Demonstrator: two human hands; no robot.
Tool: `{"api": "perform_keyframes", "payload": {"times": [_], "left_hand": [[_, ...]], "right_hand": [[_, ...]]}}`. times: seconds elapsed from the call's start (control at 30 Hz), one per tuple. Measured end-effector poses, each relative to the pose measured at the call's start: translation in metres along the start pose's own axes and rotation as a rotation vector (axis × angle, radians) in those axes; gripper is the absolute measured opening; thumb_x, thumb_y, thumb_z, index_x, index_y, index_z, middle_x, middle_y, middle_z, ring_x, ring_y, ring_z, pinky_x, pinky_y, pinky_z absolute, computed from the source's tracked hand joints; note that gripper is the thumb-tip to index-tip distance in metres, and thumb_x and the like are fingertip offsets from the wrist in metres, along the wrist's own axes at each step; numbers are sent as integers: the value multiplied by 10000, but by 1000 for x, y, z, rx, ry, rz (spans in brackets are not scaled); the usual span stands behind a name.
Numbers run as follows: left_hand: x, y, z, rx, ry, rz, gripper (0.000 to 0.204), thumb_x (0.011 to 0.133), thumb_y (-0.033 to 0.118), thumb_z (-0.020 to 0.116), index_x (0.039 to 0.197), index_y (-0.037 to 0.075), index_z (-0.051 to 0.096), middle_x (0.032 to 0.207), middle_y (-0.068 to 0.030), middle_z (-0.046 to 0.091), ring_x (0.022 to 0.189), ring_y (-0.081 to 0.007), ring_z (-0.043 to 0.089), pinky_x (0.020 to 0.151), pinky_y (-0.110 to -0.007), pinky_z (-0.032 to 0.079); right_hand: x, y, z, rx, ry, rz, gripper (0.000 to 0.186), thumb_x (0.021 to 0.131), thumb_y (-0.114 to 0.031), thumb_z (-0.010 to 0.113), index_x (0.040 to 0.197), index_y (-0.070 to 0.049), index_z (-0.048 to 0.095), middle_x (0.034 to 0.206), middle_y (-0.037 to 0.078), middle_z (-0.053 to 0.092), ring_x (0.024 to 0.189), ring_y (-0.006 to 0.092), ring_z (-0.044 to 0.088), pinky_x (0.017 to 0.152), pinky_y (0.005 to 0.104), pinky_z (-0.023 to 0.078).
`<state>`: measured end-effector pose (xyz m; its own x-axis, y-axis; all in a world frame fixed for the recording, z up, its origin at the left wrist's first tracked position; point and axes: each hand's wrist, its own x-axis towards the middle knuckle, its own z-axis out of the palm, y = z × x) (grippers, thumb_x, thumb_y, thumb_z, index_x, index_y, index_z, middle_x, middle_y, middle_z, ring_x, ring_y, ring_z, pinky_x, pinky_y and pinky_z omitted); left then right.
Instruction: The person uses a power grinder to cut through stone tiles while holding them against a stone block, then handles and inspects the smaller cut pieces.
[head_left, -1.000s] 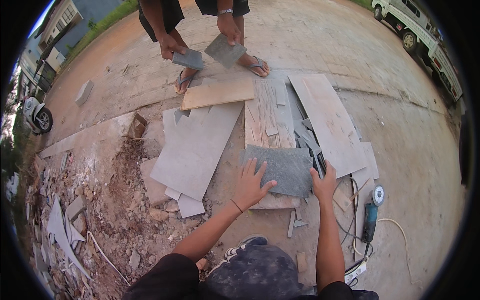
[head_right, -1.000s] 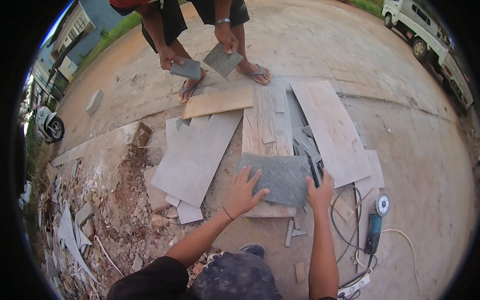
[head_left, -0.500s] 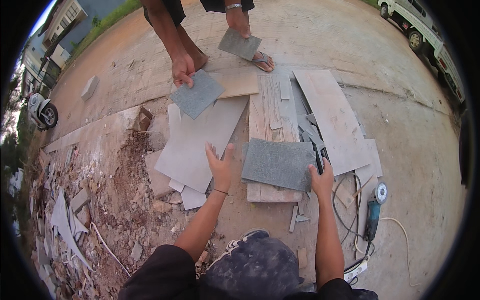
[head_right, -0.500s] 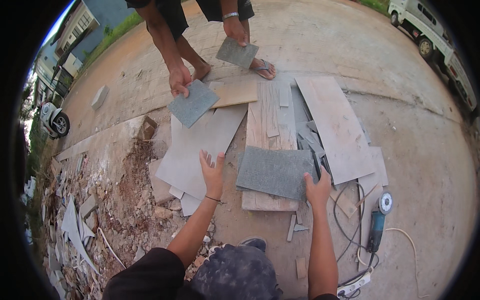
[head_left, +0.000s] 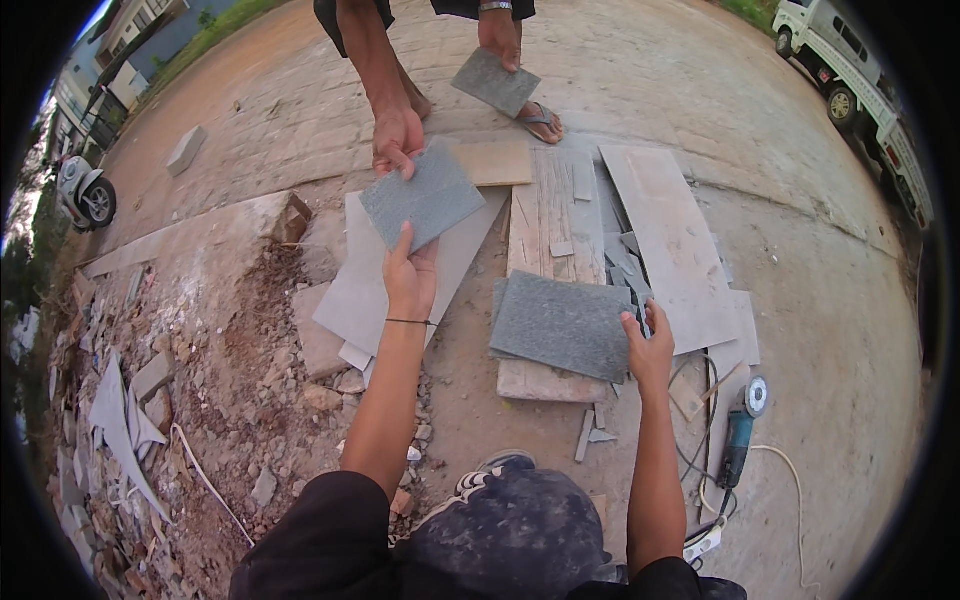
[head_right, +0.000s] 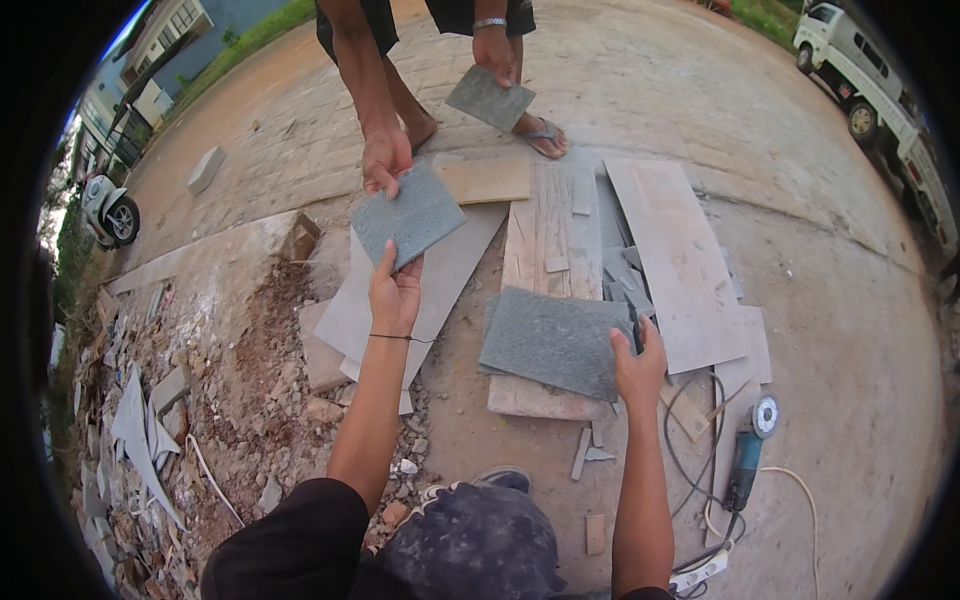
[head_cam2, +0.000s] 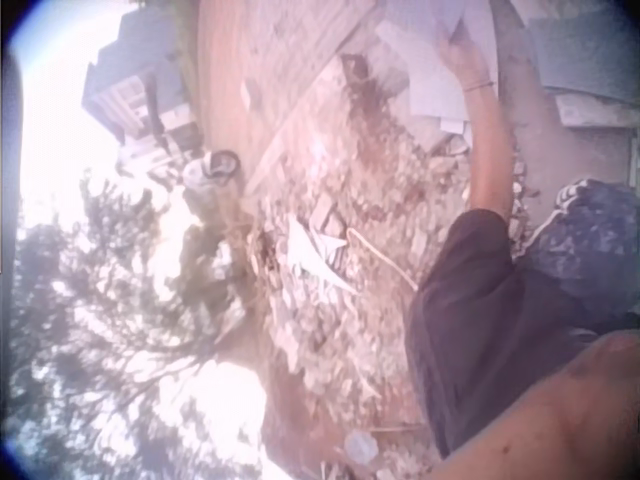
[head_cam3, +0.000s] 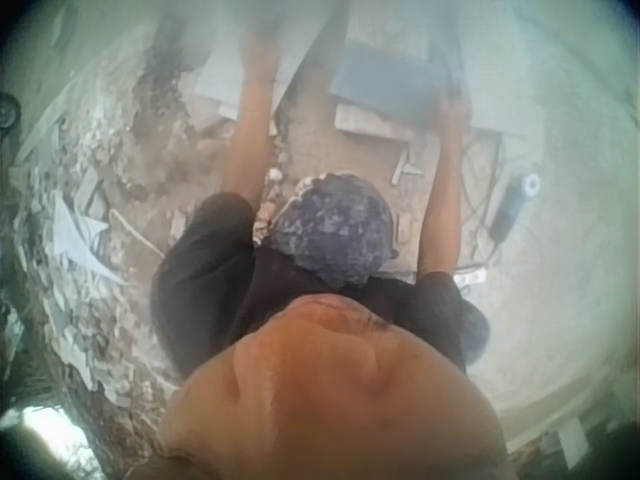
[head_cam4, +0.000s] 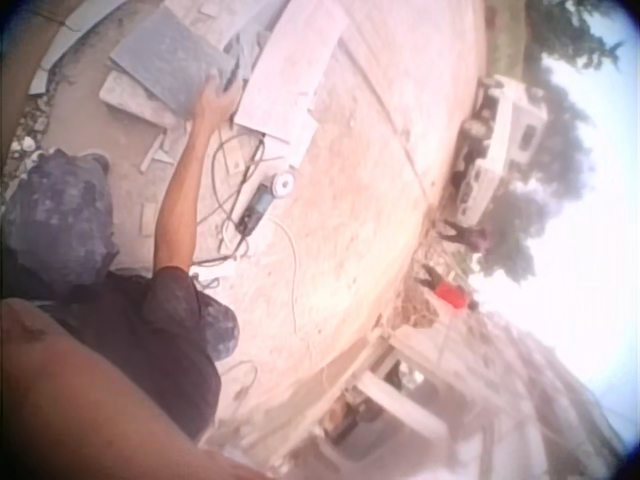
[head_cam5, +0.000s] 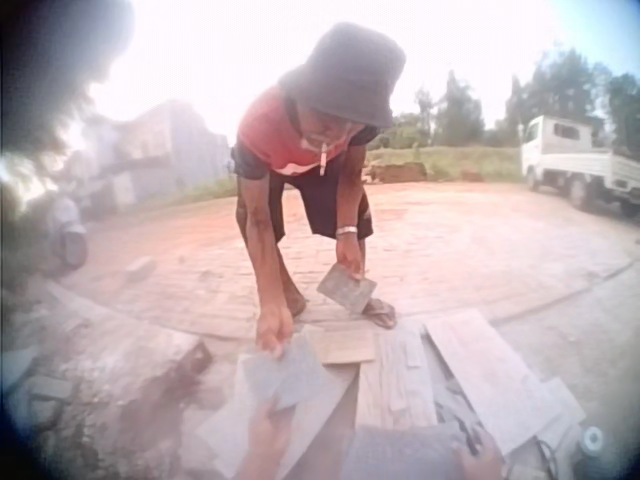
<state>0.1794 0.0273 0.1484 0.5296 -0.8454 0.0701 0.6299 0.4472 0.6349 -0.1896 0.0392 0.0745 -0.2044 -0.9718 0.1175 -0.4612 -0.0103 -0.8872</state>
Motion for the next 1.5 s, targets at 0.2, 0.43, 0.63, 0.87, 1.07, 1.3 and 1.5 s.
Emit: {"api": "perform_keyframes", "payload": {"times": [0.2,0.43,0.63,0.87,1.07,1.3,1.5], "left_hand": [[-50,29,-10,172,-165,-126,403,972,110,631,1329,-34,511,1284,-141,624,1177,-252,622,1025,-404,508],[-95,11,40,465,-421,-353,306,885,96,730,1141,-58,664,1097,-111,712,1002,-172,668,884,-317,530],[-121,-4,102,842,-695,-383,271,864,152,765,1053,-34,711,980,-71,725,873,-121,652,804,-277,523],[-123,-34,120,886,-765,-618,325,917,215,733,1125,-26,669,994,-56,715,905,-107,653,817,-257,511],[-149,-33,46,612,-448,-814,275,990,225,654,1165,16,624,1043,-48,700,933,-126,677,834,-284,538],[-194,-82,32,495,-366,-752,248,1015,200,614,1186,24,576,1059,-50,679,971,-137,666,843,-315,561],[-185,-96,46,535,-438,-723,216,1011,193,625,1137,24,577,1005,-35,668,907,-116,654,822,-310,556]], "right_hand": [[-3,-22,-9,49,-32,-6,636,889,-360,743,1327,66,566,1222,223,658,1132,302,631,985,397,477],[-7,-85,-36,758,-574,33,685,876,-383,775,1380,22,551,1157,118,682,1073,180,640,937,303,472],[-29,-112,-72,662,-832,4,551,852,-230,811,1305,17,618,1134,88,685,1028,130,616,897,291,496],[-50,-70,-83,747,-593,15,513,855,-189,801,1258,78,625,1122,108,696,956,130,629,860,281,505],[-83,-29,-69,1209,-393,386,548,874,-97,763,1329,97,528,1103,115,686,1005,159,664,825,301,570],[-76,-9,-83,1080,-405,381,551,864,-34,731,1360,62,513,1153,91,667,976,135,669,787,273,579],[-66,10,-96,978,-416,331,614,856,-27,734,1409,65,485,1187,62,658,966,92,640,778,239,539]]}}
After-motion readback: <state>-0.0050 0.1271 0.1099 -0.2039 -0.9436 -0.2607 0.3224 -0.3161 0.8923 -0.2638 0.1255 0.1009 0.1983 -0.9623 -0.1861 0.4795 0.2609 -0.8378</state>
